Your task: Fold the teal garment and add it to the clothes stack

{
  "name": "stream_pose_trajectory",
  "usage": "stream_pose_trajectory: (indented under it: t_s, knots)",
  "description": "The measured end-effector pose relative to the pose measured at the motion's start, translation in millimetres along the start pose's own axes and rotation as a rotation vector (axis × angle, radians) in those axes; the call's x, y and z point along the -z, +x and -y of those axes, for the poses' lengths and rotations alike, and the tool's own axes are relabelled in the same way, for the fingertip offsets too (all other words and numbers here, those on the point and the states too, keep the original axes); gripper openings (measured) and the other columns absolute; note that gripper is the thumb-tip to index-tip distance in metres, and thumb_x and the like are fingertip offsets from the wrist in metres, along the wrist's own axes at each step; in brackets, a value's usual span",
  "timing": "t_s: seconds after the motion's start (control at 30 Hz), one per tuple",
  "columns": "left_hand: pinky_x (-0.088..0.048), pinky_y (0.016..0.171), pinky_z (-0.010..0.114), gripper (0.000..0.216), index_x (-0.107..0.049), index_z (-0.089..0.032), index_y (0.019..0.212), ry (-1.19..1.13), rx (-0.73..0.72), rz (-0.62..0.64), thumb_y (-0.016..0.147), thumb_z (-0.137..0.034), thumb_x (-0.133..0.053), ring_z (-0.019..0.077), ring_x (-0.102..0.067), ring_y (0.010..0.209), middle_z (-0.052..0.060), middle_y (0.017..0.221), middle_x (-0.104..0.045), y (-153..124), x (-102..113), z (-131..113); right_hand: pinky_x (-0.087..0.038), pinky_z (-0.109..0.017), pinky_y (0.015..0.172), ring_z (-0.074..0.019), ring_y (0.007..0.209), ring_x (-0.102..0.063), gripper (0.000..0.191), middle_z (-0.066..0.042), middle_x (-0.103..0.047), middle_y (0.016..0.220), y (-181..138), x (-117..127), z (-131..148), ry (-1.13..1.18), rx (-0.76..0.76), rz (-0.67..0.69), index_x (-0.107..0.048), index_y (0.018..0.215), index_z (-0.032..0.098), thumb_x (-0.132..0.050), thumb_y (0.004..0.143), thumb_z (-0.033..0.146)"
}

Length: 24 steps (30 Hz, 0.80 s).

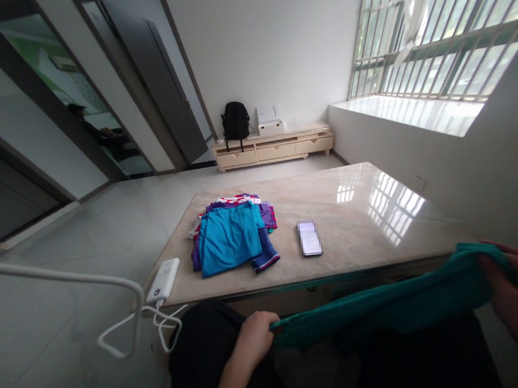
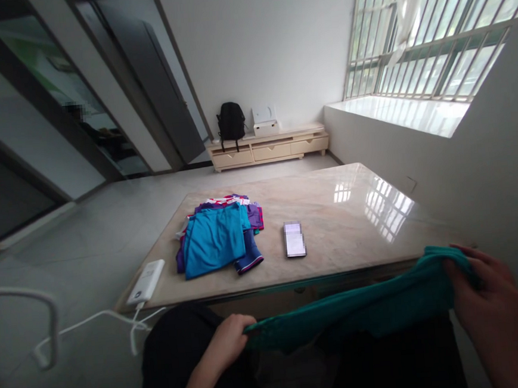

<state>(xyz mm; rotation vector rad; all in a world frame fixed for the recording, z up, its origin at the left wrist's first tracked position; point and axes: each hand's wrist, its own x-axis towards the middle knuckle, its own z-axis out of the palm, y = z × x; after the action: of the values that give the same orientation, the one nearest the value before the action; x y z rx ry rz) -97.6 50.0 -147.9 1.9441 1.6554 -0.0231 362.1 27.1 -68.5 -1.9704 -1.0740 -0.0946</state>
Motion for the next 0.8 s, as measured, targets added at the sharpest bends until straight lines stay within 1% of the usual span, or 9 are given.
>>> stream_pose_trajectory:
  t_s: [0.07, 0.17, 0.23, 0.37, 0.47, 0.57, 0.63, 0.7, 0.8]
  knots:
    - [-0.050, 0.088, 0.027, 0.045, -0.082, -0.027, 0.102, -0.069, -0.048, -0.045, 0.079, -0.007, -0.048, 0.0228, -0.074, 0.106, 0.003, 0.105, -0.082, -4, 14, 1, -0.050, -0.047, 0.088, -0.0410, 0.114, -0.066, 0.060, -0.017, -0.068, 0.130, 7, 8, 3, -0.019, -0.050, -0.012, -0.074, 0.119, 0.016, -0.052, 0.085, 0.060]
    - [-0.051, 0.098, 0.028, 0.054, -0.079, -0.026, 0.117, -0.300, -0.154, -0.118, 0.080, -0.010, -0.045, 0.0216, -0.072, 0.112, 0.002, 0.116, -0.080, -10, 33, 8, -0.048, -0.045, 0.072, -0.0376, 0.091, -0.069, 0.063, -0.018, -0.073, 0.096, 20, 19, 6, -0.118, -0.238, 0.051, -0.074, 0.122, 0.013, -0.055, 0.081, 0.057]
    - [-0.051, 0.103, 0.033, 0.053, -0.080, -0.023, 0.119, -0.475, -0.207, -0.180, 0.078, -0.012, -0.048, 0.0248, -0.072, 0.113, 0.004, 0.116, -0.080, -13, 43, 15, -0.046, -0.043, 0.068, -0.0354, 0.083, -0.068, 0.062, -0.015, -0.070, 0.082, 26, 23, 5, -0.158, -0.272, 0.080, -0.075, 0.120, 0.014, -0.056, 0.080, 0.057]
    - [-0.050, 0.108, 0.042, 0.039, -0.083, -0.020, 0.110, -0.661, -0.242, -0.322, 0.080, -0.020, -0.057, 0.0300, -0.071, 0.114, 0.007, 0.116, -0.080, -19, 61, 30, -0.046, -0.042, 0.070, -0.0346, 0.087, -0.069, 0.058, -0.013, -0.072, 0.090, 32, 25, -1, -0.090, -0.189, 0.049, -0.075, 0.116, 0.019, -0.062, 0.079, 0.061]
    - [-0.055, 0.102, 0.044, 0.029, -0.084, -0.017, 0.099, -0.824, -0.181, -0.451, 0.080, -0.033, -0.070, 0.0319, -0.074, 0.105, 0.008, 0.105, -0.082, -22, 71, 41, -0.047, -0.043, 0.073, -0.0346, 0.090, -0.070, 0.056, -0.012, -0.075, 0.096, 32, 27, 1, 0.005, -0.206, 0.013, -0.076, 0.115, 0.020, -0.071, 0.074, 0.058]
    - [-0.060, 0.091, 0.044, 0.047, -0.082, -0.015, 0.098, -0.902, -0.062, -0.616, 0.076, -0.056, -0.076, 0.0316, -0.075, 0.094, 0.008, 0.094, -0.082, -21, 74, 51, -0.047, -0.043, 0.071, -0.0339, 0.090, -0.069, 0.054, -0.011, -0.075, 0.096, 34, 33, 11, 0.076, -0.274, 0.016, -0.078, 0.110, 0.020, -0.076, 0.070, 0.055]
    - [-0.060, 0.090, 0.043, 0.062, -0.080, -0.013, 0.102, -0.904, -0.032, -0.672, 0.075, -0.069, -0.073, 0.0319, -0.075, 0.095, 0.009, 0.095, -0.082, -18, 73, 57, -0.046, -0.042, 0.069, -0.0318, 0.086, -0.069, 0.047, -0.010, -0.074, 0.090, 38, 39, 16, 0.095, -0.291, 0.105, -0.078, 0.105, 0.020, -0.074, 0.072, 0.053]
    - [-0.059, 0.093, 0.043, 0.069, -0.079, -0.011, 0.104, -0.888, -0.017, -0.700, 0.075, -0.073, -0.072, 0.0324, -0.074, 0.099, 0.010, 0.096, -0.082, -12, 70, 62, -0.047, -0.041, 0.068, -0.0289, 0.077, -0.068, 0.038, -0.009, -0.074, 0.083, 41, 43, 17, 0.151, -0.317, 0.268, -0.078, 0.099, 0.020, -0.073, 0.073, 0.047]
    - [-0.058, 0.095, 0.042, 0.065, -0.078, -0.011, 0.105, -0.827, -0.004, -0.714, 0.080, -0.070, -0.068, 0.0332, -0.073, 0.104, 0.010, 0.097, -0.082, 1, 62, 64, -0.050, -0.043, 0.067, -0.0297, 0.070, -0.071, 0.035, -0.011, -0.077, 0.081, 35, 45, 21, 0.380, -0.547, 0.531, -0.078, 0.092, 0.019, -0.080, 0.062, 0.037]
